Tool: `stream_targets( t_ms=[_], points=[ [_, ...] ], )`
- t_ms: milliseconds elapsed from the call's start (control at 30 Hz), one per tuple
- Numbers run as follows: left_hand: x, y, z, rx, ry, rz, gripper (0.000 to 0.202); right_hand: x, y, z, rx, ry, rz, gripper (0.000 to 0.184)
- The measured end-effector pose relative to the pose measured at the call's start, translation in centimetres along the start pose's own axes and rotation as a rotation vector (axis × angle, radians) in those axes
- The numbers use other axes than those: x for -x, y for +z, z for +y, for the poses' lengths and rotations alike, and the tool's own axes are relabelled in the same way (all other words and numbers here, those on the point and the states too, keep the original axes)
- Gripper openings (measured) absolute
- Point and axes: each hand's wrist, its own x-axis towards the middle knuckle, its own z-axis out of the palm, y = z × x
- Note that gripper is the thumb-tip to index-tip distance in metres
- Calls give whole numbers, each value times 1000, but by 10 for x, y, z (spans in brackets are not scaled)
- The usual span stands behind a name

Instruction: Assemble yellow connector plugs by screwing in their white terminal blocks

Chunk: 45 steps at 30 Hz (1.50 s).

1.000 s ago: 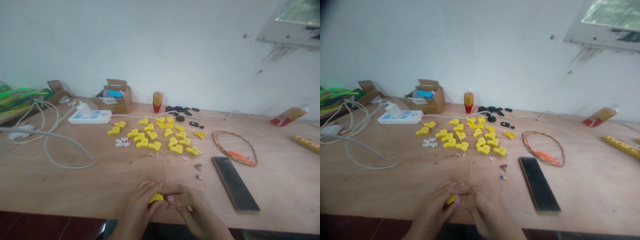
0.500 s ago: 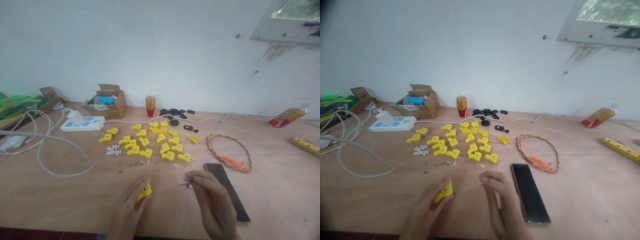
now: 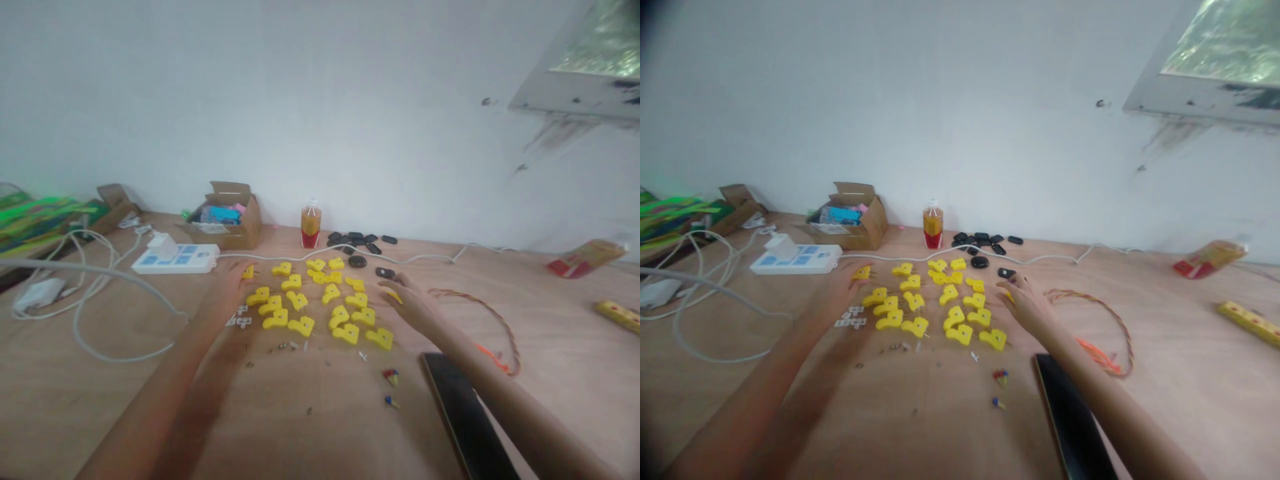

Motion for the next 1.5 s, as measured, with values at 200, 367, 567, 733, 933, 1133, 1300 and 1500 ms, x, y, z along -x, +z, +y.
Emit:
stream_targets(
  t_ms=[200, 367, 567, 733, 933, 1133, 1300, 1500],
  points=[
    [-33, 17, -22, -22, 53, -151, 38, -13, -7, 17, 70, 107, -165, 33],
    [-46, 29, -21, 35, 100, -200, 38, 7, -16, -8, 96, 149, -161, 26],
    [7, -4, -22, 187, 137, -126, 36, 80, -34, -111, 66, -12, -47, 37],
    [112, -19, -26, 207, 78, -104, 31, 139, -3, -197, 94, -253, -84, 28],
    [139, 0, -18, 120, 18, -82, 31, 147, 10, -200, 57, -219, -41, 45],
    [94, 15, -18, 45, 18, -103, 19, 173, 10, -180, -86, -166, 126, 81],
    [97, 2, -6, 76, 101, -136, 16, 175, 15, -173, -157, -83, 117, 44],
    [157, -23, 32, 259, 95, -208, 26, 166, 12, -177, -128, -91, 159, 30]
  ],
)
